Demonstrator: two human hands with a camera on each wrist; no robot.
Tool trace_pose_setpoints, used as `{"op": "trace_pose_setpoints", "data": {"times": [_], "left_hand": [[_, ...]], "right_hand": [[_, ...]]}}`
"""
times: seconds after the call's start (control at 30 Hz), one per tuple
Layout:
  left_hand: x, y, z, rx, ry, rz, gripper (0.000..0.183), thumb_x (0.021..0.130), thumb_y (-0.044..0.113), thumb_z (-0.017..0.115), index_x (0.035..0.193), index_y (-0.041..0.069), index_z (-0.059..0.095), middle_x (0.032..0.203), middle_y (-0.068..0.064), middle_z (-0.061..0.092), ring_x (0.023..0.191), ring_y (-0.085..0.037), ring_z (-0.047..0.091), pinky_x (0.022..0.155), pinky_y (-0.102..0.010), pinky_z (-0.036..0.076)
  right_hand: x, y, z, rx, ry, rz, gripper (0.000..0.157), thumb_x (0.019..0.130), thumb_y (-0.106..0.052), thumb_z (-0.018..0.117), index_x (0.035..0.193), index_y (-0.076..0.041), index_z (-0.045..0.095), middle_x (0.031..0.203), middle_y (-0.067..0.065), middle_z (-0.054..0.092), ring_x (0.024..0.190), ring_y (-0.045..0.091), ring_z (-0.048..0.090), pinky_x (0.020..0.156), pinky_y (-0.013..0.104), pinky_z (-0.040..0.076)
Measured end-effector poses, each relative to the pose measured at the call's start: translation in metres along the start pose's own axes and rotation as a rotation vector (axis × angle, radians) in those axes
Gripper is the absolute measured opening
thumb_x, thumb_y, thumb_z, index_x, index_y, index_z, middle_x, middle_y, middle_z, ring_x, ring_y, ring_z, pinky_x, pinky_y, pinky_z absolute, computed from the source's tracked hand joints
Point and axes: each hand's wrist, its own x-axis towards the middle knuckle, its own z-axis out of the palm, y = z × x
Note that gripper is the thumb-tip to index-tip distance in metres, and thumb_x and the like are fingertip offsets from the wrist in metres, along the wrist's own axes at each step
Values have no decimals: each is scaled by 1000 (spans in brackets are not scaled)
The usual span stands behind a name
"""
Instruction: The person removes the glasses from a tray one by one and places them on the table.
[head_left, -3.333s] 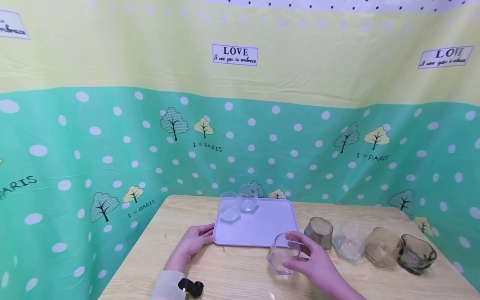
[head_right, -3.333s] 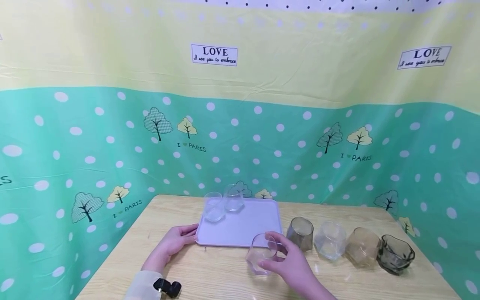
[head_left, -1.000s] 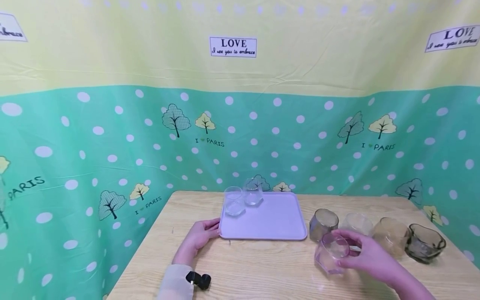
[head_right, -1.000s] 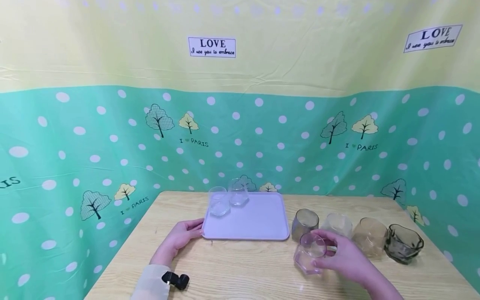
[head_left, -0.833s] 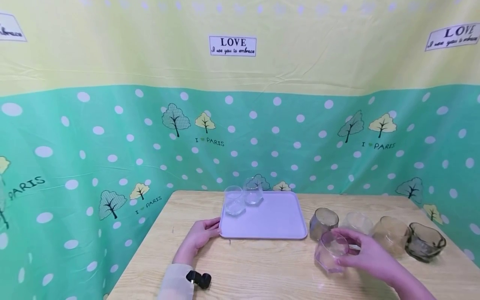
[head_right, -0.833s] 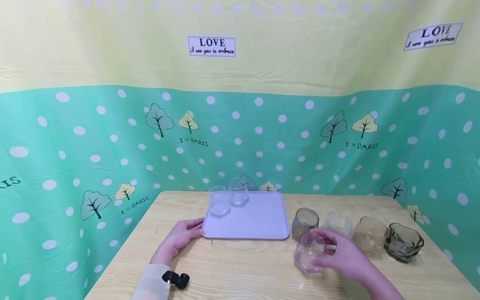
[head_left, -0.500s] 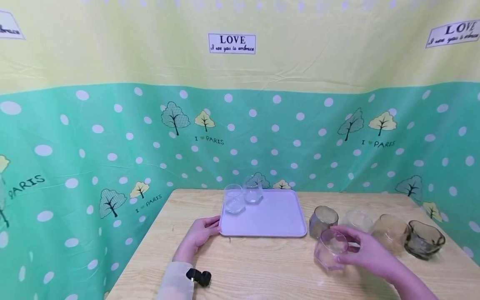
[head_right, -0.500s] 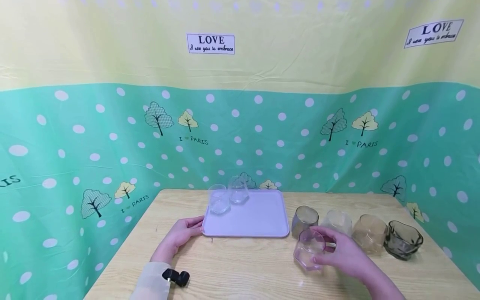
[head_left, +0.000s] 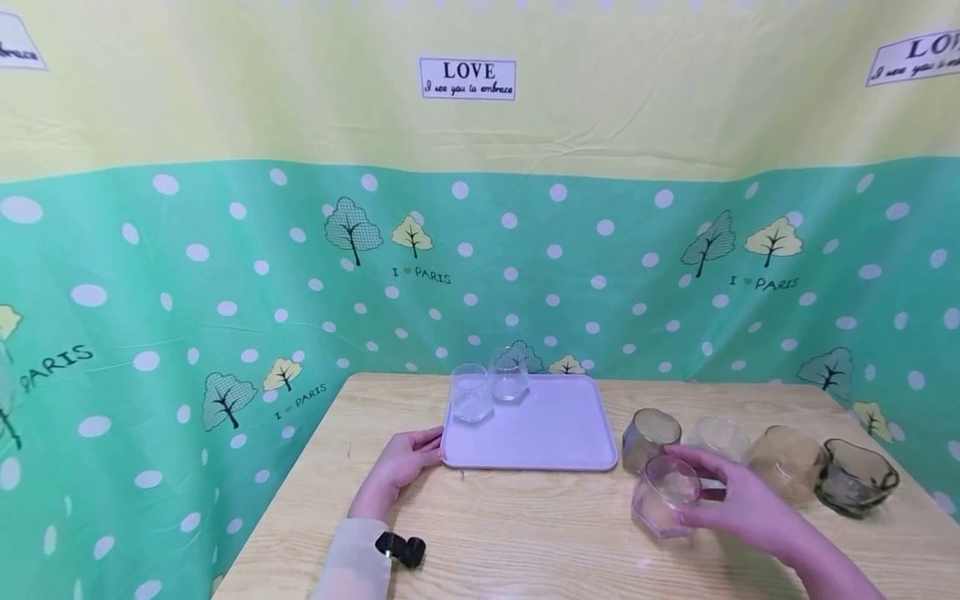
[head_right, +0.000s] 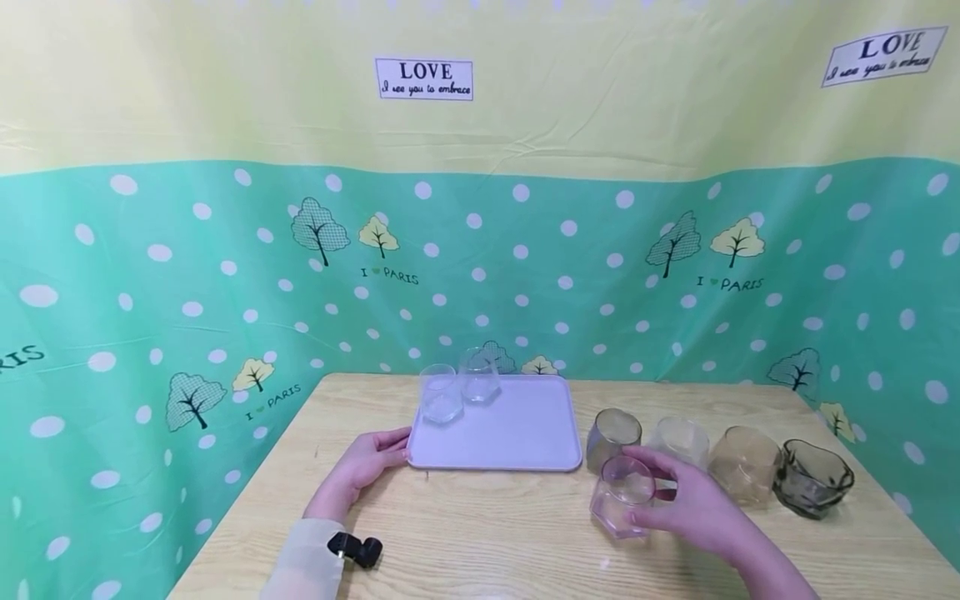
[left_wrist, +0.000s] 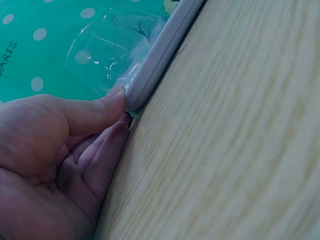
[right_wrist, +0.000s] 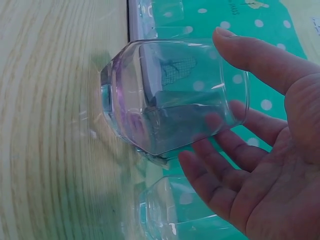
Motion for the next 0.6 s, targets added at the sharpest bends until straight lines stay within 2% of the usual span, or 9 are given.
{"op": "trace_pose_setpoints", "data": {"times": [0.2, 0.37, 0.47, 0.53, 0.6], "left_hand": [[0, 2, 1, 3, 3, -2, 48, 99, 9, 77, 144, -2, 65, 138, -15, 70, 139, -34, 58, 122, -54, 40], [-1, 1, 1, 2, 5, -3, 48, 99, 7, 76, 144, -3, 65, 138, -16, 70, 140, -35, 58, 122, -54, 39], [0, 0, 1, 6, 5, 0, 47, 99, 7, 76, 144, -3, 64, 138, -16, 70, 138, -33, 60, 120, -53, 42], [1, 0, 1, 3, 6, 0, 47, 99, 6, 76, 144, -4, 64, 138, -17, 70, 136, -33, 61, 120, -52, 43], [2, -1, 1, 4, 6, 9, 47, 98, 5, 76, 143, -5, 64, 138, -18, 70, 135, -33, 62, 118, -51, 44]], "right_hand": [[0, -7, -6, -24, 18, 4, 82, 84, -19, 92, 154, -3, 54, 154, 29, 52, 124, 49, 63, 85, 30, 63], [-2, -13, -11, -115, 69, 7, 72, 92, -26, 87, 154, -8, 56, 154, 26, 54, 128, 49, 61, 92, 33, 62], [-4, -17, -11, -124, 110, 43, 68, 98, -30, 81, 156, -8, 54, 158, 29, 48, 129, 57, 58, 93, 45, 63], [-4, -22, -10, -101, 135, 70, 67, 100, -33, 78, 157, -9, 53, 162, 30, 42, 129, 62, 55, 93, 57, 62], [-1, -29, -8, -74, 168, 79, 65, 101, -36, 76, 157, -10, 53, 165, 29, 38, 131, 65, 52, 94, 63, 60]]}}
